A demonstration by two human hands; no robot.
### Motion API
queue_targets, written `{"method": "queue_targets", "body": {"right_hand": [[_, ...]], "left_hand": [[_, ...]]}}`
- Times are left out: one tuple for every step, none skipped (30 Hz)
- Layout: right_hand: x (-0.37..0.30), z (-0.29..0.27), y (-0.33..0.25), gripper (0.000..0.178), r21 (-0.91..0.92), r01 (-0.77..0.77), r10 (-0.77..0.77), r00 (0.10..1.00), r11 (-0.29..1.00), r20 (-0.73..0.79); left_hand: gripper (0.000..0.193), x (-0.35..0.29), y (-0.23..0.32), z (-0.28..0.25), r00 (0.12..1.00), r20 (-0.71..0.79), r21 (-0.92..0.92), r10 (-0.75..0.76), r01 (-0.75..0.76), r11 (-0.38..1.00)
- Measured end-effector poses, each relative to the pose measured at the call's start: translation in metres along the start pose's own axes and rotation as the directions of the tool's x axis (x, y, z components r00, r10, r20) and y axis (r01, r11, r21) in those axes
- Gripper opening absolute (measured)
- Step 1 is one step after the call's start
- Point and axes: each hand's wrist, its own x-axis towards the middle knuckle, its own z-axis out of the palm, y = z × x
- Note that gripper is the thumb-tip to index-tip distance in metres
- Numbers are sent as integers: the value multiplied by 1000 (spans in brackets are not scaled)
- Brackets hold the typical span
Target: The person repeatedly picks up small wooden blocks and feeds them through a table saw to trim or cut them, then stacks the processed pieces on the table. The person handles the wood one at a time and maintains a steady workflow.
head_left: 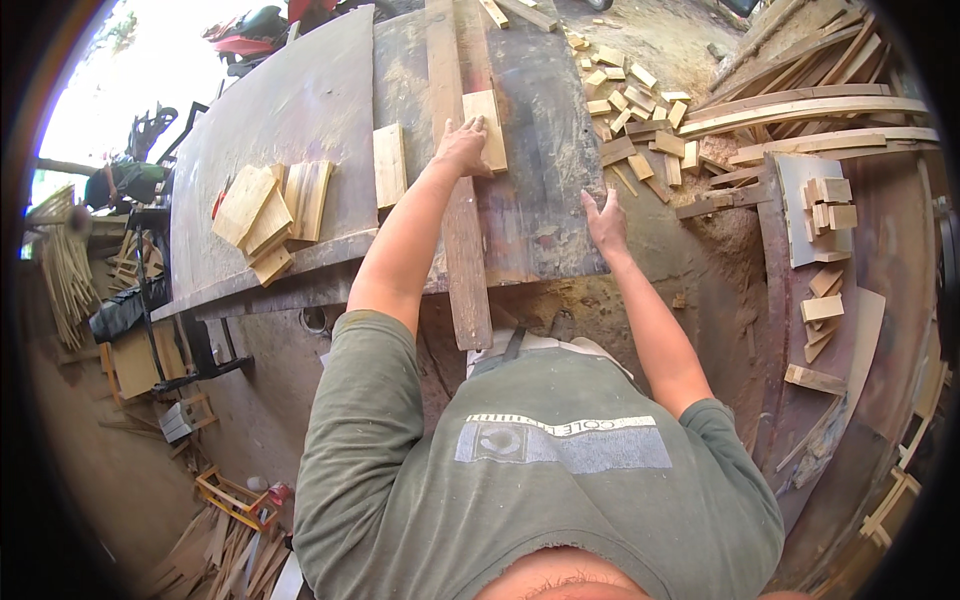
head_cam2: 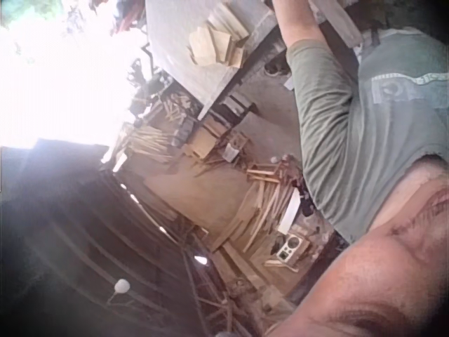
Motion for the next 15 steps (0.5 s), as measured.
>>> {"method": "queue_targets", "body": {"right_hand": [[-1,0,0,80,-6,-4,4,1000,1000,3],[-1,0,0,80,-13,-7,7,1000,1000,7],[0,0,0,80,-3,-5,5,1000,1000,20],[2,-1,0,80,5,-1,1,999,1000,34],[3,-2,0,80,13,3,-4,999,1000,47],[2,-2,-1,79,5,4,-4,999,1000,41],[1,-2,-2,79,-3,8,-8,999,1000,33],[0,-3,-4,78,-12,12,-12,1000,1000,25],[-1,-4,-5,77,6,18,-18,999,1000,27],[0,-3,-3,76,23,26,-26,999,999,26],[0,-3,-2,75,40,33,-34,999,999,25],[1,-1,-2,71,42,30,-31,1000,999,7],[1,0,-3,67,42,30,-30,1000,999,-9],[2,1,-3,62,42,30,-29,999,999,-26],[2,0,-3,63,43,10,-10,1000,999,-15]], "left_hand": [[109,2,-1,-3,1000,14,9,-3,3,1000],[110,4,-1,-5,1000,28,19,-7,6,1000],[110,7,-3,-6,1000,24,21,-5,4,1000],[109,11,-6,-7,1000,18,21,-4,4,1000],[109,15,-8,-8,1000,13,22,-4,4,1000],[108,18,-10,-9,1000,21,21,-9,8,1000],[108,23,-12,-10,1000,25,20,-14,14,1000],[108,27,-13,-12,999,30,20,-20,19,1000],[108,31,-15,-13,999,32,16,-22,21,1000],[108,36,-17,-14,999,32,12,-23,23,1000],[108,40,-19,-16,999,31,8,-25,25,1000],[108,44,-21,-17,999,28,15,-24,24,1000],[108,48,-24,-18,999,24,20,-27,27,999],[108,52,-27,-18,999,20,26,-31,30,999],[108,56,-29,-18,999,21,34,-30,29,999]]}}
